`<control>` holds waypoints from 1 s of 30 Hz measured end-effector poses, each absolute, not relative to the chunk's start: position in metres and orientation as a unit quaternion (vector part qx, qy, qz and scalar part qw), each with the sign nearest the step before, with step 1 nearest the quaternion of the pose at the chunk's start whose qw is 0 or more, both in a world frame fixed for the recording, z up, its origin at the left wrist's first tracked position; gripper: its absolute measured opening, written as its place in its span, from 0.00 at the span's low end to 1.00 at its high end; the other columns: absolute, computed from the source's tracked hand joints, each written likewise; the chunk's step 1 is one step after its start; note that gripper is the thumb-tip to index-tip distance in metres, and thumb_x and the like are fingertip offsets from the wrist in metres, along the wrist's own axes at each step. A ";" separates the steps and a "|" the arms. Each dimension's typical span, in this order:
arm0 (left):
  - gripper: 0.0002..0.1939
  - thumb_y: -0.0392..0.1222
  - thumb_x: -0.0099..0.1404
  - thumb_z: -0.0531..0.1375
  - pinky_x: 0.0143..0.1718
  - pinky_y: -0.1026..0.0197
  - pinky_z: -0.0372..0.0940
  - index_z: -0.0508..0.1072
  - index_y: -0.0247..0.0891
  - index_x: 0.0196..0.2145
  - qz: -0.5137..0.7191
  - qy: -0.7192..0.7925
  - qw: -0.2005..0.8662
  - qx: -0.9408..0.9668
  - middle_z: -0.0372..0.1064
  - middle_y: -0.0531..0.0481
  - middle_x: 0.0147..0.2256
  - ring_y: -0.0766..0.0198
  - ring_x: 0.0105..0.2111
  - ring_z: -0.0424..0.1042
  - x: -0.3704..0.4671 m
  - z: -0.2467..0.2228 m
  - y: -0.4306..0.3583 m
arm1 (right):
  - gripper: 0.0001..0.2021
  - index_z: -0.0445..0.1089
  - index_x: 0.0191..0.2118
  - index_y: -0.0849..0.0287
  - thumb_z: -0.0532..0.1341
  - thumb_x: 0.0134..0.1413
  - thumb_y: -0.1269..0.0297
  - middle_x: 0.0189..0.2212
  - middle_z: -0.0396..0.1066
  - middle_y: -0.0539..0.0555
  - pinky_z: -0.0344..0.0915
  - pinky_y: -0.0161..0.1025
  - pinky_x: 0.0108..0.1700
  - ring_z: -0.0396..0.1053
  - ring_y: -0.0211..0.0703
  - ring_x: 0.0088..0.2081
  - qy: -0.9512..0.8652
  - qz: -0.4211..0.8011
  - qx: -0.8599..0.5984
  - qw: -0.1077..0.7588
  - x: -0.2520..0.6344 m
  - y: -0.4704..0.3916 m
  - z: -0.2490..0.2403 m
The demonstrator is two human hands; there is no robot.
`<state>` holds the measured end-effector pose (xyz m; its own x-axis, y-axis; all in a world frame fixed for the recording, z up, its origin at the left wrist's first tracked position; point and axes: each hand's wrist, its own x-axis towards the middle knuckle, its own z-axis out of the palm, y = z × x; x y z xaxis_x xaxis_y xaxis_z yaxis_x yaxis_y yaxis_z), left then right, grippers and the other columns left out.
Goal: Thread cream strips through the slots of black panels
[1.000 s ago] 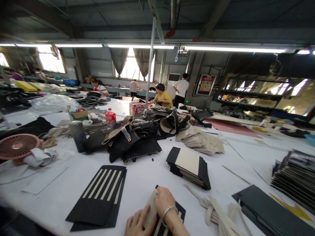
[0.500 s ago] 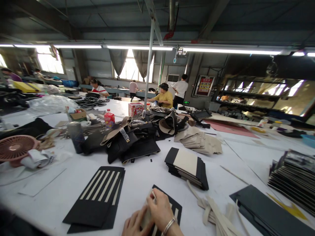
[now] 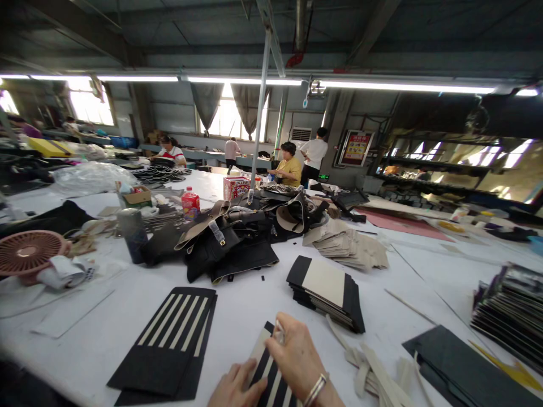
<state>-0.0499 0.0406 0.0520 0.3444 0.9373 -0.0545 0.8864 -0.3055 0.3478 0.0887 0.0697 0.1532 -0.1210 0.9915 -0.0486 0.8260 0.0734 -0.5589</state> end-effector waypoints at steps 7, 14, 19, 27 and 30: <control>0.17 0.32 0.56 0.51 0.44 0.57 0.64 0.68 0.39 0.43 0.038 0.552 0.214 0.805 0.69 0.46 0.42 0.57 0.41 0.69 -0.052 0.095 0.109 | 0.39 0.59 0.57 0.49 0.46 0.36 0.86 0.58 0.58 0.52 0.67 0.38 0.39 0.72 0.46 0.42 -0.816 0.035 -0.577 0.001 0.104 0.081 0.069; 0.13 0.36 0.48 0.62 0.39 0.55 0.67 0.74 0.39 0.34 -0.089 0.485 0.229 0.839 0.73 0.45 0.36 0.54 0.38 0.71 -0.028 0.103 0.172 | 0.42 0.54 0.60 0.47 0.47 0.35 0.86 0.60 0.52 0.50 0.70 0.37 0.31 0.74 0.45 0.32 -0.814 -0.049 -0.575 -0.075 0.100 0.078 0.033; 0.08 0.34 0.37 0.65 0.32 0.48 0.67 0.72 0.38 0.19 -0.186 0.438 0.234 0.848 0.73 0.43 0.29 0.46 0.32 0.72 -0.008 0.114 0.196 | 0.40 0.57 0.58 0.42 0.47 0.38 0.85 0.59 0.55 0.47 0.69 0.34 0.23 0.74 0.42 0.27 -0.814 -0.062 -0.575 -0.053 0.104 0.082 0.022; 0.13 0.36 0.41 0.63 0.30 0.53 0.67 0.73 0.41 0.29 -0.149 0.390 0.262 0.870 0.73 0.48 0.31 0.51 0.32 0.71 -0.021 0.122 0.190 | 0.40 0.56 0.58 0.41 0.47 0.40 0.86 0.60 0.52 0.46 0.69 0.33 0.23 0.75 0.42 0.29 -0.801 -0.073 -0.587 -0.092 0.099 0.082 0.020; 0.20 0.36 0.44 0.60 0.30 0.57 0.65 0.71 0.43 0.38 -0.093 0.390 0.278 0.873 0.72 0.51 0.30 0.55 0.32 0.71 -0.053 0.130 0.157 | 0.42 0.52 0.60 0.45 0.49 0.37 0.85 0.61 0.50 0.49 0.70 0.36 0.26 0.74 0.45 0.32 -0.797 -0.062 -0.591 -0.107 0.095 0.079 0.030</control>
<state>-0.0533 0.1567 0.1300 0.6786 0.6293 -0.3787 0.7325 -0.5416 0.4125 0.0946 0.0788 0.0298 -0.2789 0.9554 -0.0971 0.9288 0.2941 0.2254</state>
